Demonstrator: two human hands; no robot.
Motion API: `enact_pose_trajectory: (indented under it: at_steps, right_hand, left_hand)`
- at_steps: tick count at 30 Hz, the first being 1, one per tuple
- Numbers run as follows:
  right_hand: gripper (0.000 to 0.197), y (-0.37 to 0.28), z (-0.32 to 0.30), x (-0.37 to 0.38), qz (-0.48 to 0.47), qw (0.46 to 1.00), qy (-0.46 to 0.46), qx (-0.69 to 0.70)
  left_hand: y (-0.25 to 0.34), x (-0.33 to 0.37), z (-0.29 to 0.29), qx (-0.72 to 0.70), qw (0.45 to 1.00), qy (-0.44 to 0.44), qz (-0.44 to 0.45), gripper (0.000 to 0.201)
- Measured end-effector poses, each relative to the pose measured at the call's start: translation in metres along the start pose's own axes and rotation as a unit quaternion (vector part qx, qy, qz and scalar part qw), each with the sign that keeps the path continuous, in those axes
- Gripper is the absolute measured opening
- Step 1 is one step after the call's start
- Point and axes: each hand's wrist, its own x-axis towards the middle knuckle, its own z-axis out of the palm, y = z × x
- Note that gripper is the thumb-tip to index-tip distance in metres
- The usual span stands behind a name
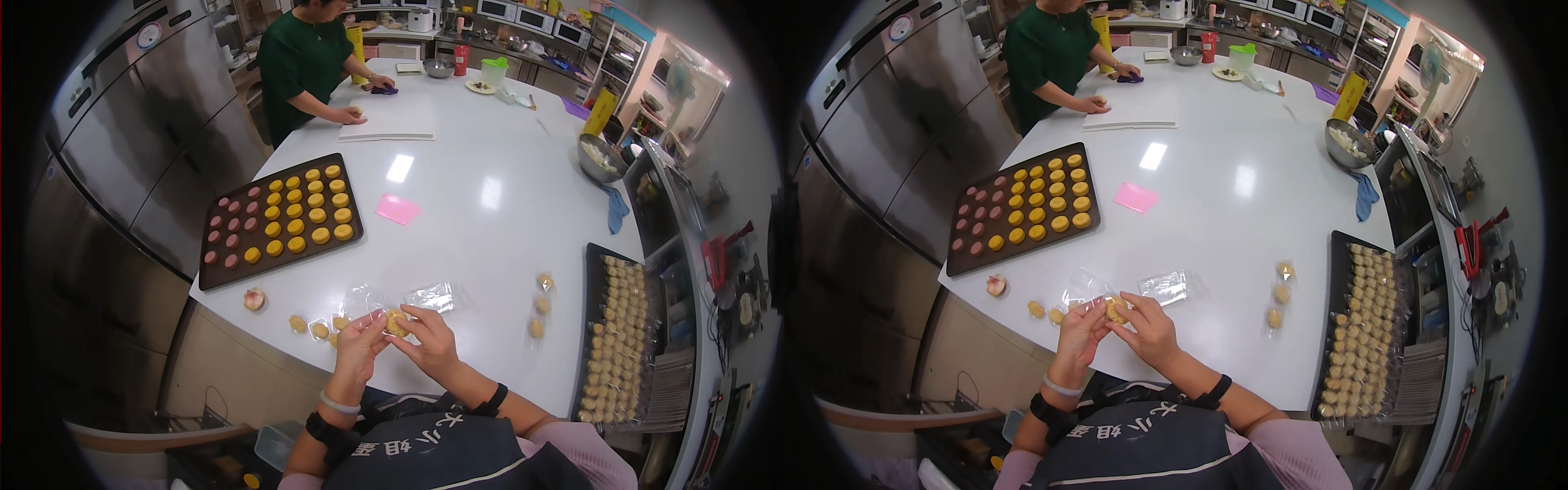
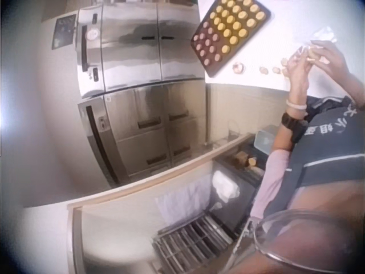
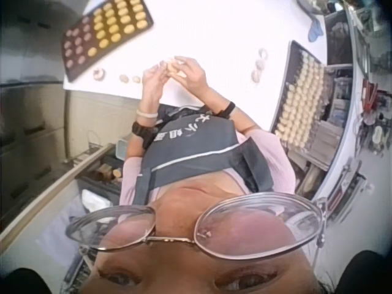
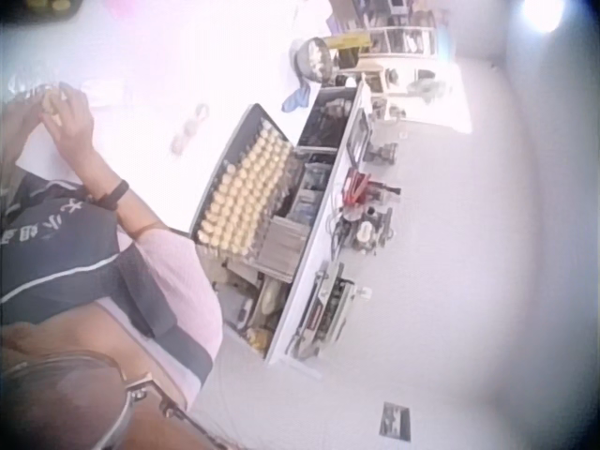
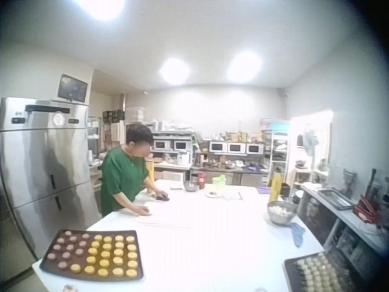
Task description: The person places small pastries into individual clear plastic wrappers by hand and then arranges the wrapped pastries onto a black tray.
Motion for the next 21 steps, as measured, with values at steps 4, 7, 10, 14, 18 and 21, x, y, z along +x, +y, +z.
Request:
enact_pose_trajectory:
  at_steps: [4, 7, 10, 14, 18, 21]
  right_hand:
    - [0.032, 0.001, 0.001, -0.004, 0.010, 1.000, 0.002, -0.008]
    - [0.031, 0.001, 0.001, -0.004, 0.014, 1.000, -0.003, -0.013]
    - [0.029, 0.005, 0.005, -0.007, 0.021, 1.000, 0.003, -0.018]
    - [0.033, 0.007, 0.001, -0.007, 0.037, 0.999, -0.023, -0.018]
    - [0.044, 0.017, -0.021, -0.001, 0.091, 0.973, -0.173, 0.119]
    - [0.047, 0.024, -0.032, 0.002, 0.065, 0.967, -0.216, 0.114]
  left_hand:
    - [-0.003, -0.002, 0.002, -0.013, 1.000, 0.015, -0.012, 0.023]
    - [-0.009, 0.000, 0.001, -0.029, 0.999, 0.024, 0.001, 0.022]
    - [-0.023, 0.006, -0.005, -0.026, 0.999, 0.014, 0.019, 0.024]
    - [-0.022, 0.004, 0.001, -0.022, 1.000, 0.006, -0.015, 0.026]
    - [-0.010, 0.004, -0.015, -0.017, 0.998, -0.022, -0.051, 0.029]
    - [-0.012, 0.001, -0.022, 0.020, 0.993, -0.055, -0.107, 0.029]
